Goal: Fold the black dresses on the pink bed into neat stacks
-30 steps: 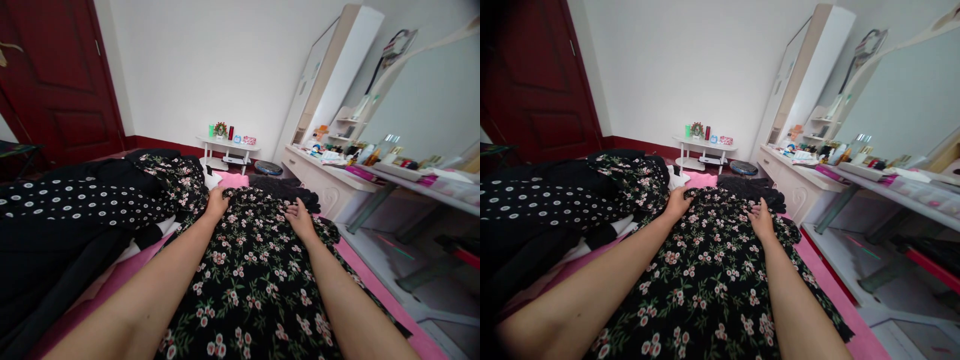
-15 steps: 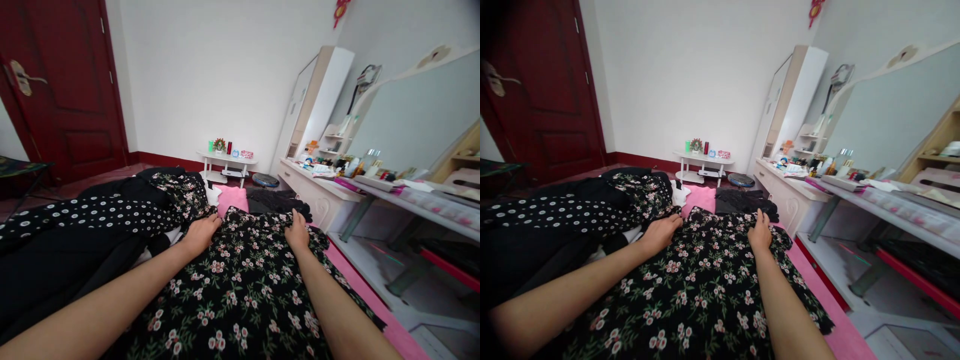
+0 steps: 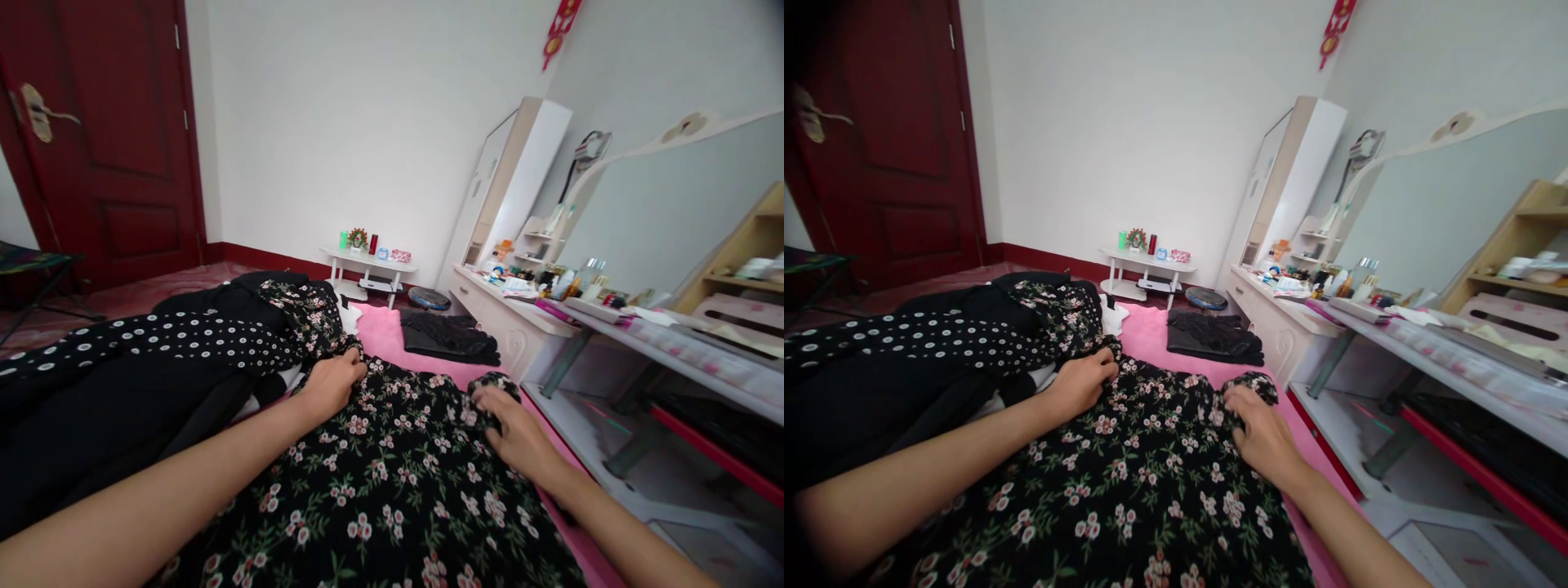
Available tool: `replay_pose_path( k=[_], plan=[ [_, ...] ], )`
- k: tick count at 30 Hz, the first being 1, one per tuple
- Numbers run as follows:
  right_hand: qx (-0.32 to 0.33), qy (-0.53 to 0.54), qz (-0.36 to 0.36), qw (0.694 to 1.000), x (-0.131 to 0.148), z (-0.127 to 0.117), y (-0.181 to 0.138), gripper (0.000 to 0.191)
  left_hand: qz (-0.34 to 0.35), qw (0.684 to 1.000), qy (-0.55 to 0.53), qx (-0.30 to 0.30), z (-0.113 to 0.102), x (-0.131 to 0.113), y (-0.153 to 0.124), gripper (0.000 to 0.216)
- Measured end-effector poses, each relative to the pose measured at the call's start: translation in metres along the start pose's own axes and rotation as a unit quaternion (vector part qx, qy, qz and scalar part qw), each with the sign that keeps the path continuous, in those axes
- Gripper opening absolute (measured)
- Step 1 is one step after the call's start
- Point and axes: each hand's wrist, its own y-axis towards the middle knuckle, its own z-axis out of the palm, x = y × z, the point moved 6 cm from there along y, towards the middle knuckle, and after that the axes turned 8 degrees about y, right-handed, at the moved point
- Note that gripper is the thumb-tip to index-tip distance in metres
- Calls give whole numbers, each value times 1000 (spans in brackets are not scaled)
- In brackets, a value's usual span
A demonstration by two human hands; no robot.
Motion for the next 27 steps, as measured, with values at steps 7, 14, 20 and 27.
replay_pose_path(
  k=[7,14,20,27],
  plan=[
    [61,42,141,987,4,8,-46,35,36,998,-11,48,-11,-25,-23,46],
    [37,72,163,983,-11,27,-8,31,1,998,-45,51,-8,-33,-11,30],
    [-128,67,24,989,21,-20,-29,10,111,994,-17,-11,-39,-33,-43,26],
    [115,56,99,987,41,6,-76,15,189,979,-25,76,-27,-41,-99,27]
  ],
)
